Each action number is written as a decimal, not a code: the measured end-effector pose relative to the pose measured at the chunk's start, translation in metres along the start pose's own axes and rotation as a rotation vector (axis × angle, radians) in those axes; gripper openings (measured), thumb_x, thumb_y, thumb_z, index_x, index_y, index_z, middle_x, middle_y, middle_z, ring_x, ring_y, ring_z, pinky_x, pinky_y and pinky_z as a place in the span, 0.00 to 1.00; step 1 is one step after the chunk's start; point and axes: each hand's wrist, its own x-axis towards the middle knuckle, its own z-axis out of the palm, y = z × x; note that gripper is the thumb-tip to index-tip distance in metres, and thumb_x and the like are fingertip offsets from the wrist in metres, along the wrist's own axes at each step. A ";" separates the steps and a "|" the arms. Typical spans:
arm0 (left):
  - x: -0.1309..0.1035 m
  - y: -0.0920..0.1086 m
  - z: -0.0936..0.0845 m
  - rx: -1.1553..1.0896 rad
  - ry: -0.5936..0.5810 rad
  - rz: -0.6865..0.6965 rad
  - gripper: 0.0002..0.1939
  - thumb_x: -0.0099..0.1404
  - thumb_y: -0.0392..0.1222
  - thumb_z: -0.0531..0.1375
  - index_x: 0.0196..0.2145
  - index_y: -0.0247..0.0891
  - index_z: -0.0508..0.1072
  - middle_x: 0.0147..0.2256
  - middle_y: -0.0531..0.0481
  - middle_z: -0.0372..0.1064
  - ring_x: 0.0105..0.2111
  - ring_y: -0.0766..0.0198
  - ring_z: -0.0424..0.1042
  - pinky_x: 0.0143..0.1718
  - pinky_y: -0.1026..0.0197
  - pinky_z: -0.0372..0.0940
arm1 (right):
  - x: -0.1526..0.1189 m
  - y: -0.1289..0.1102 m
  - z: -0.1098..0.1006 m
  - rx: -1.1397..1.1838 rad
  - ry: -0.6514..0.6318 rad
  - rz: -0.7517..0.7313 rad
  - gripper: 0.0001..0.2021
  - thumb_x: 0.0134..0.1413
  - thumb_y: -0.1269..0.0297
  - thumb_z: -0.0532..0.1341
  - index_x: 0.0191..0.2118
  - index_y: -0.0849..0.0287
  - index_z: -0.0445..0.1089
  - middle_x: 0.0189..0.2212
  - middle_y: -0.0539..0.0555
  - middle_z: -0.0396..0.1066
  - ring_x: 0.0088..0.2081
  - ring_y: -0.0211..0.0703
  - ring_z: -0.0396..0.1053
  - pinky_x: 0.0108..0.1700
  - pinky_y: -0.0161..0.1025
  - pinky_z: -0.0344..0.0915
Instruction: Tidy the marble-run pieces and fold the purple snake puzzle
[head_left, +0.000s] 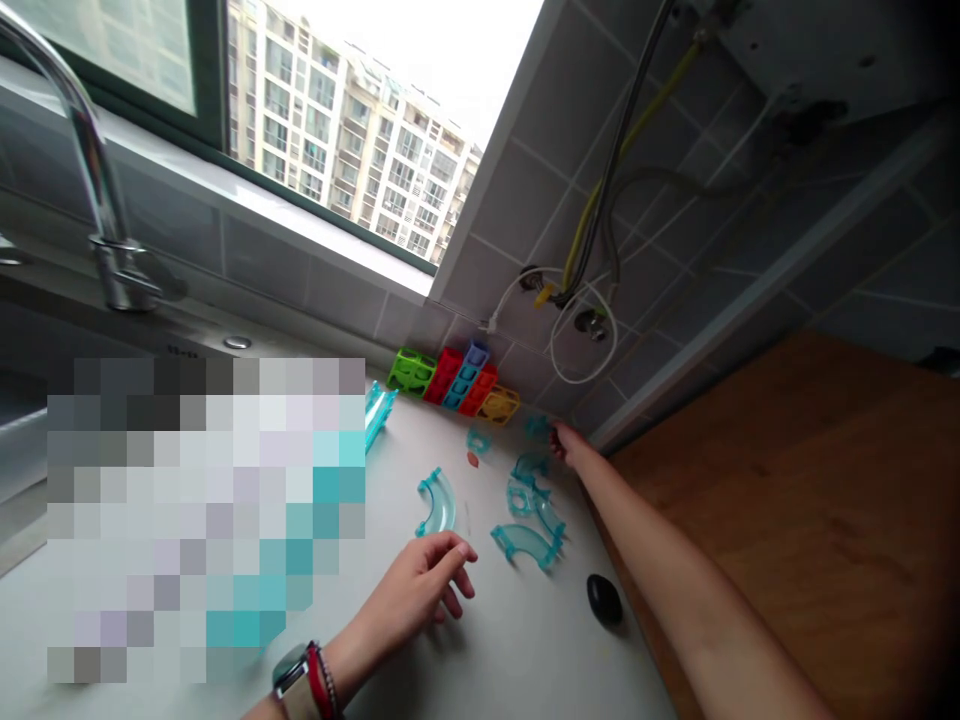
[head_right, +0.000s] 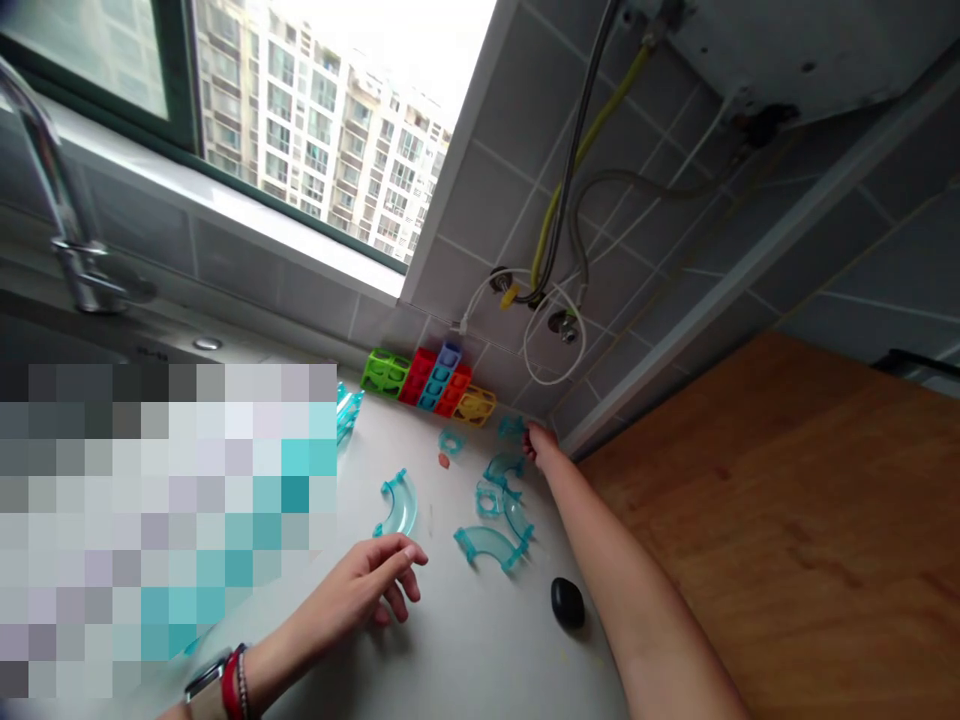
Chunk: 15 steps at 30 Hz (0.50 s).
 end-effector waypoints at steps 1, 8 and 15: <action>0.001 -0.001 0.000 0.001 -0.004 0.002 0.24 0.68 0.61 0.55 0.43 0.34 0.72 0.32 0.46 0.76 0.26 0.63 0.74 0.25 0.65 0.61 | 0.006 0.000 0.002 -0.007 0.004 0.020 0.18 0.68 0.59 0.64 0.59 0.59 0.69 0.56 0.59 0.71 0.51 0.51 0.74 0.51 0.53 0.75; 0.003 -0.007 0.003 -0.024 -0.012 -0.005 0.23 0.69 0.58 0.55 0.43 0.34 0.74 0.32 0.45 0.77 0.26 0.64 0.74 0.24 0.65 0.60 | 0.040 0.004 0.023 -0.044 -0.013 0.089 0.18 0.68 0.59 0.64 0.58 0.59 0.69 0.56 0.59 0.71 0.51 0.51 0.74 0.51 0.53 0.75; -0.003 0.006 0.006 -0.015 -0.021 -0.026 0.22 0.68 0.58 0.56 0.41 0.34 0.74 0.31 0.46 0.76 0.26 0.64 0.72 0.25 0.64 0.60 | 0.058 0.009 0.032 -0.095 -0.006 0.068 0.17 0.69 0.59 0.63 0.58 0.58 0.70 0.56 0.59 0.71 0.51 0.50 0.74 0.51 0.52 0.75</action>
